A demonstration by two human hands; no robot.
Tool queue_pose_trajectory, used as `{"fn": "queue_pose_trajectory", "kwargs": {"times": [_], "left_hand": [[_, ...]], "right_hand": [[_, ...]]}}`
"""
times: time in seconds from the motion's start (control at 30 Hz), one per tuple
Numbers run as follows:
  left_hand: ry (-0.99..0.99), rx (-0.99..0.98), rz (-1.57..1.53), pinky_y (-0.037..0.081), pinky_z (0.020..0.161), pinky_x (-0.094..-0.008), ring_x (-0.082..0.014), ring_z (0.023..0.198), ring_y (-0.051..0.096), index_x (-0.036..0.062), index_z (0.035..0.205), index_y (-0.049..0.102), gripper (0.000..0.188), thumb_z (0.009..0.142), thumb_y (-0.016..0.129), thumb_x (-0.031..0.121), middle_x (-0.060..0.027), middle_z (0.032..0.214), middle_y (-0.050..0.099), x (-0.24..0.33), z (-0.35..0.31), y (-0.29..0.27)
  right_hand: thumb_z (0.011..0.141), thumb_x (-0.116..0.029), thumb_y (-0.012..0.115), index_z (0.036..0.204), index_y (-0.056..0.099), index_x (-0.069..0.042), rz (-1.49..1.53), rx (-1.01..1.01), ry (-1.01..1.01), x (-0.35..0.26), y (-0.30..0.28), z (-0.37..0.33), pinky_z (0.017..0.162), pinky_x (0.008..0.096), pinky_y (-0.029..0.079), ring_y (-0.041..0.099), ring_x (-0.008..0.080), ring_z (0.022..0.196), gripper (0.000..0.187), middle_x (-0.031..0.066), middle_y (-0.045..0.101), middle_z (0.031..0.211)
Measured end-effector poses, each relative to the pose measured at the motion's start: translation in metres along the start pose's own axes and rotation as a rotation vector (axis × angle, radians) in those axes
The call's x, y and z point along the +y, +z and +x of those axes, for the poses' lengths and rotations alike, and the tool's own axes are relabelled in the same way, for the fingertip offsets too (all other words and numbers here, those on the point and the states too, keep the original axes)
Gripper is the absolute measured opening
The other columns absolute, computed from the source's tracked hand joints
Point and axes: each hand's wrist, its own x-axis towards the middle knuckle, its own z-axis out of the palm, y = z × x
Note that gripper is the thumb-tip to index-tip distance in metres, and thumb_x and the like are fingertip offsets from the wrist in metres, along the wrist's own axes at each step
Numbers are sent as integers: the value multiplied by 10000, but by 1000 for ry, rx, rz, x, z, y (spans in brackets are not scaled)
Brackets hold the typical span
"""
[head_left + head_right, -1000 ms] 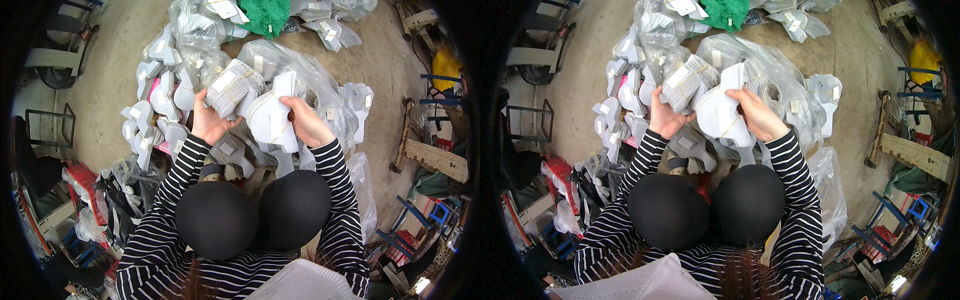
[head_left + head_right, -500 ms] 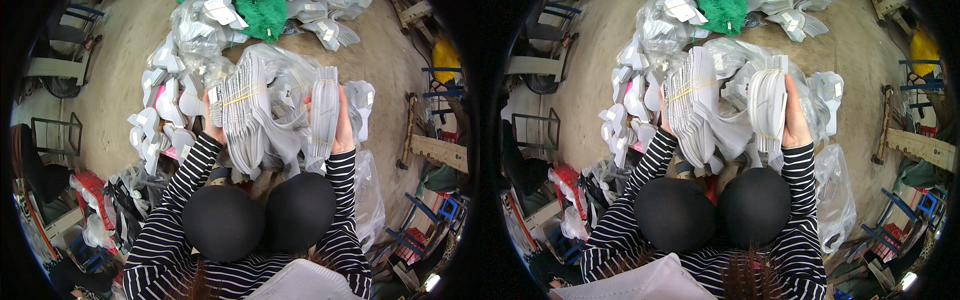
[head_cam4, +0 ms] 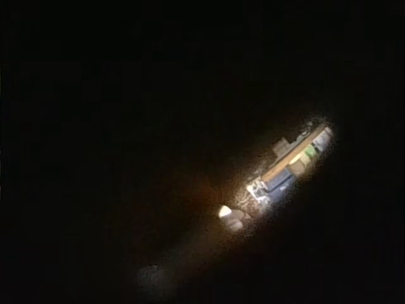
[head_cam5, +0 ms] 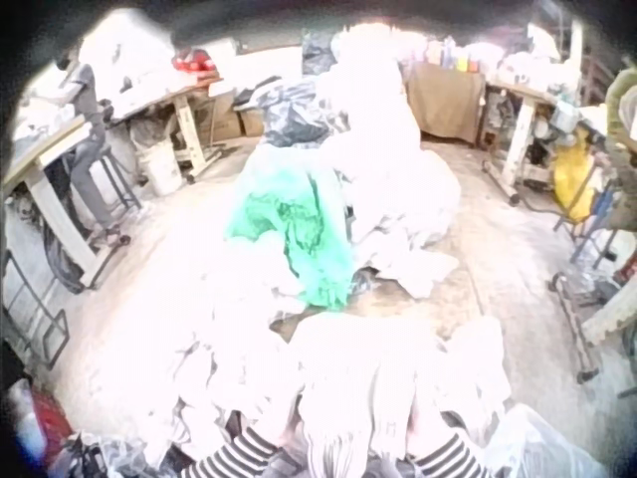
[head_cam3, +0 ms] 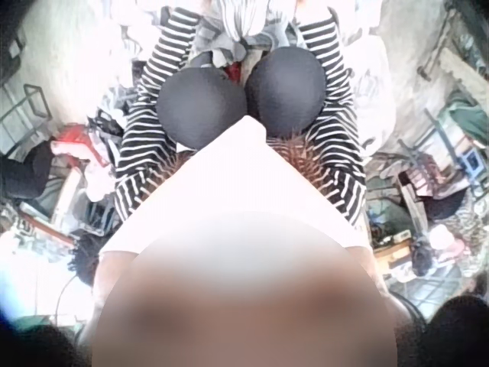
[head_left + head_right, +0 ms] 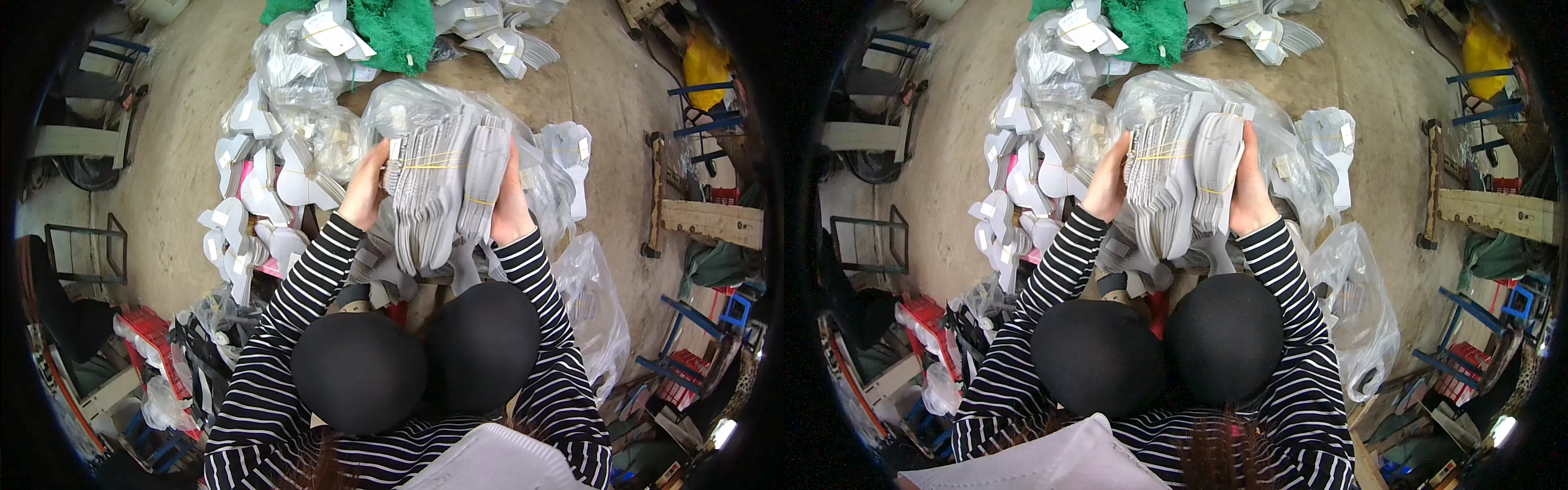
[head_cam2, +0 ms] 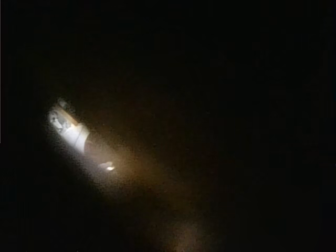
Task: The person sits on the floor and sorts through a large pile of white plastic parts. They pick up individual items, inspect them, and place them into separate piles or plastic bags.
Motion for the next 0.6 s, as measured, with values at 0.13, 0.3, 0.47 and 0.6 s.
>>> {"fn": "queue_pose_trajectory", "kwargs": {"times": [0.13, 0.3, 0.47, 0.6], "left_hand": [[-30, -6, -172, 354, 1105, -340, -176, 1316, 465, 41, 1498, 362, 712, 1011, 469, 550, -78, 1463, 474, -9, -15, -10], [42, -118, -96, 342, 1118, -340, -202, 1393, 406, 45, 1531, 309, 668, 1041, 427, 484, -88, 1516, 425, -27, -19, -27], [160, 44, 305, 267, 1154, -338, -263, 1436, 330, 34, 1558, 240, 728, 990, 567, 350, -171, 1563, 329, -37, -18, -32], [521, 256, 765, 285, 1148, -391, -340, 1398, 372, -8, 1458, 391, 691, 923, 658, 339, -252, 1496, 384, -31, -26, -23]], "right_hand": [[966, -642, 475, 1367, 526, -99, -282, -19, -27, 3, 7, 7, 986, 372, 497, 613, 196, 1141, 677, 58, 640, 1251], [991, -454, 583, 1353, 522, -44, -345, 38, -93, 35, 17, 29, 966, 328, 484, 605, 170, 1088, 550, 64, 639, 1184], [973, -330, 656, 1250, 610, -29, -556, 188, -298, 40, 0, 31, 768, 253, 480, 608, 99, 901, 412, 23, 665, 1050], [969, -318, 661, 1175, 652, -32, -607, 175, -417, 24, -7, 21, 581, 199, 357, 516, 16, 717, 352, -26, 650, 951]]}}
